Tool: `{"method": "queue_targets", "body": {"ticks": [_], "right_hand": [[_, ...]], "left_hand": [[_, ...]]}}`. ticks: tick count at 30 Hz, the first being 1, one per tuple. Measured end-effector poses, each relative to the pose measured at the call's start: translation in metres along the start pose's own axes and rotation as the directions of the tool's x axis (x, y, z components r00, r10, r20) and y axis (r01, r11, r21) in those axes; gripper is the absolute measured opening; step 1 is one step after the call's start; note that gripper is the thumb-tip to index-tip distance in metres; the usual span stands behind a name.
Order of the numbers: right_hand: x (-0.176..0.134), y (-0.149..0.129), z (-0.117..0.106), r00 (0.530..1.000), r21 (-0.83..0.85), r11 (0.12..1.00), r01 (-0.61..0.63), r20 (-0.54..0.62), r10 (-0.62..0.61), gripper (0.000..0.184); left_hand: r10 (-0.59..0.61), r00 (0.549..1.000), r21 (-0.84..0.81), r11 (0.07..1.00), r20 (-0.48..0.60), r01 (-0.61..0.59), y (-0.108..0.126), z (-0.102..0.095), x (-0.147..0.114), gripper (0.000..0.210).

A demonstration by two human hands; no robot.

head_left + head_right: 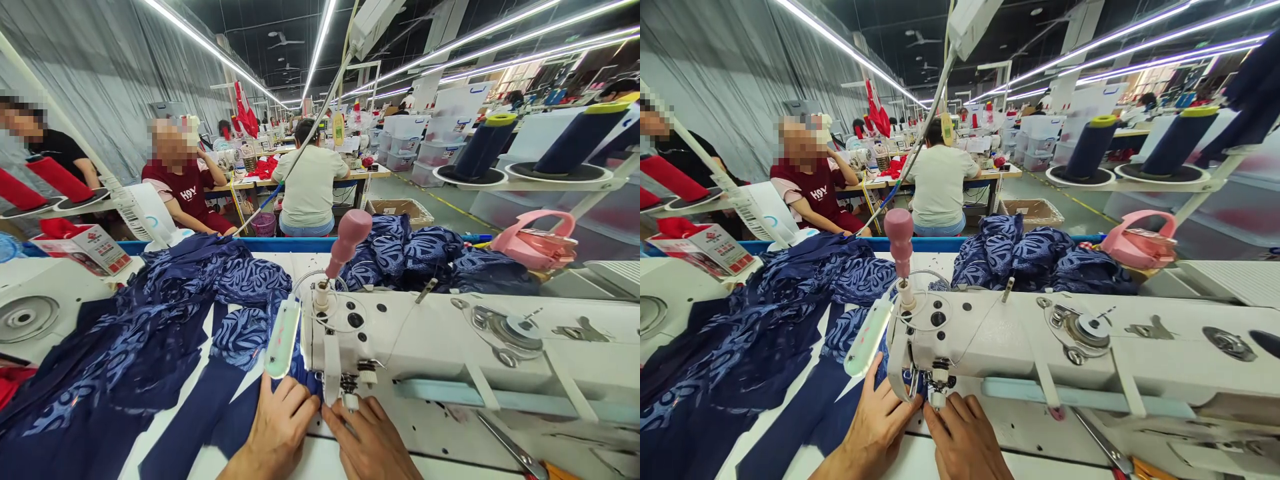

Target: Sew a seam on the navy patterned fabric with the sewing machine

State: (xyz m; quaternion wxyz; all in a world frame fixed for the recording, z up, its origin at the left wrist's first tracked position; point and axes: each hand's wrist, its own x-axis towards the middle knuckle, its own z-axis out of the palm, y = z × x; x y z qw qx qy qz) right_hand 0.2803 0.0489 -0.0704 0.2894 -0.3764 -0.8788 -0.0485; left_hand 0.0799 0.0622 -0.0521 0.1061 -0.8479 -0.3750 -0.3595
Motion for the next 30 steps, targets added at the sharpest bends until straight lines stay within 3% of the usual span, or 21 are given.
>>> {"method": "queue_targets", "body": {"ticks": [4, 8, 14, 19, 24, 30], "right_hand": [[-0.001, -0.002, 0.000, 0.999, -0.007, 1.000, 0.029, -0.022, -0.029, 0.047], [-0.001, -0.002, 0.002, 0.997, 0.002, 0.999, 0.052, -0.050, -0.052, 0.041], [0.003, -0.001, -0.004, 1.000, 0.091, 0.996, 0.017, -0.022, -0.015, 0.041], [0.011, 0.002, -0.018, 0.993, 0.232, 0.967, -0.109, -0.015, 0.116, 0.032], [0.015, 0.002, -0.017, 0.997, 0.129, 0.989, -0.072, 0.015, 0.071, 0.044], [0.003, 0.000, -0.006, 1.000, 0.079, 0.997, -0.008, -0.023, 0.010, 0.049]], "left_hand": [[-0.051, 0.996, -0.110, 0.992, 0.077, 0.059, -0.004, -0.005, 0.002, 0.026], [-0.025, 0.991, -0.169, 0.984, 0.128, 0.046, -0.007, -0.007, 0.004, 0.029], [-0.010, 0.992, -0.143, 0.989, 0.127, 0.029, -0.005, -0.005, 0.005, 0.032], [0.106, 0.987, -0.011, 0.994, 0.121, -0.105, 0.001, -0.004, -0.001, 0.029], [0.125, 0.986, 0.006, 0.992, 0.110, -0.126, -0.003, -0.005, -0.014, 0.029], [0.096, 0.959, -0.153, 0.987, 0.265, -0.057, -0.014, -0.025, -0.013, 0.045]]}}
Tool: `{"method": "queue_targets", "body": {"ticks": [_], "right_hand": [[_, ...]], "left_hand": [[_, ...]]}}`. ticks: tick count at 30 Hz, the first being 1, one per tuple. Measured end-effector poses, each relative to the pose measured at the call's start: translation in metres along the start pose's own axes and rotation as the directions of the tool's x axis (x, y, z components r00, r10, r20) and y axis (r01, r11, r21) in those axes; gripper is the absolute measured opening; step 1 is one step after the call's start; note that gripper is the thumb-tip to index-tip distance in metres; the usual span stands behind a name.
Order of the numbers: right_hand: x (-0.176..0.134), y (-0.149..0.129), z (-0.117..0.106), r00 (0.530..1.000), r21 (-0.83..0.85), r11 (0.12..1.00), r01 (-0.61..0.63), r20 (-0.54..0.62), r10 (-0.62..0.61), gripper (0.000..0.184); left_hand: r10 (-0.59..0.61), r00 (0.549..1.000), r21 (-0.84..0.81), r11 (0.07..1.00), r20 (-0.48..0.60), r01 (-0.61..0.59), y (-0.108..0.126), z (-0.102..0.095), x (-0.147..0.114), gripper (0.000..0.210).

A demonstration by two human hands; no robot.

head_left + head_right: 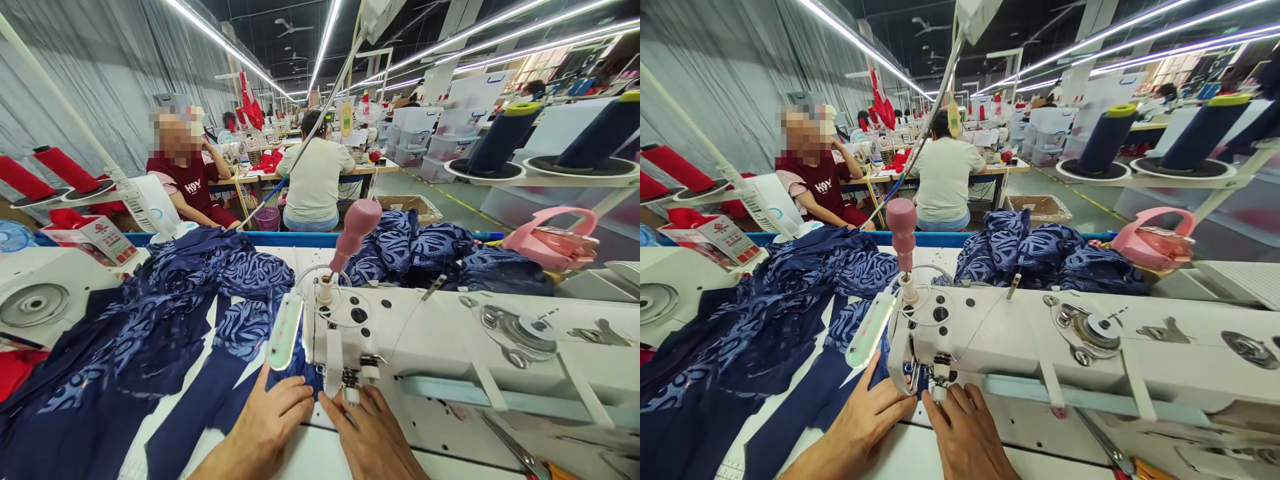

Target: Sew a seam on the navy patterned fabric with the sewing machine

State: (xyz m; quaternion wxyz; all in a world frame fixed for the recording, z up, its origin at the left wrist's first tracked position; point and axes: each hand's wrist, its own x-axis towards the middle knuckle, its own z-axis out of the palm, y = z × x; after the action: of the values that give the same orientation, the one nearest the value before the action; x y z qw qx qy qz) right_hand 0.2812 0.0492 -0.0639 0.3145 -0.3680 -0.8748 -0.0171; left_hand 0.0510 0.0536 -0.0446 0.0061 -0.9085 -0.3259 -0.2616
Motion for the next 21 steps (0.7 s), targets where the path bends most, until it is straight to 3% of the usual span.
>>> {"method": "queue_targets", "body": {"ticks": [7, 10, 15, 21], "right_hand": [[0.007, 0.000, 0.002, 0.999, -0.058, 0.997, -0.046, 0.022, 0.047, 0.050], [0.013, 0.002, 0.001, 0.996, -0.029, 0.996, -0.089, 0.020, 0.090, 0.046], [0.015, 0.002, -0.004, 0.994, 0.007, 0.994, -0.111, 0.003, 0.111, 0.023], [0.005, 0.006, 0.004, 0.994, 0.027, 0.997, -0.077, -0.075, 0.079, 0.021]], "left_hand": [[-0.036, 0.993, -0.012, 0.999, 0.108, 0.038, -0.006, -0.008, 0.010, 0.048], [-0.038, 0.994, -0.036, 0.998, 0.107, 0.042, -0.012, -0.007, 0.016, 0.050], [-0.041, 0.998, -0.093, 0.995, 0.047, 0.045, -0.025, -0.001, 0.024, 0.045], [-0.133, 0.987, -0.179, 0.973, 0.085, 0.147, -0.039, 0.009, 0.023, 0.036]]}}
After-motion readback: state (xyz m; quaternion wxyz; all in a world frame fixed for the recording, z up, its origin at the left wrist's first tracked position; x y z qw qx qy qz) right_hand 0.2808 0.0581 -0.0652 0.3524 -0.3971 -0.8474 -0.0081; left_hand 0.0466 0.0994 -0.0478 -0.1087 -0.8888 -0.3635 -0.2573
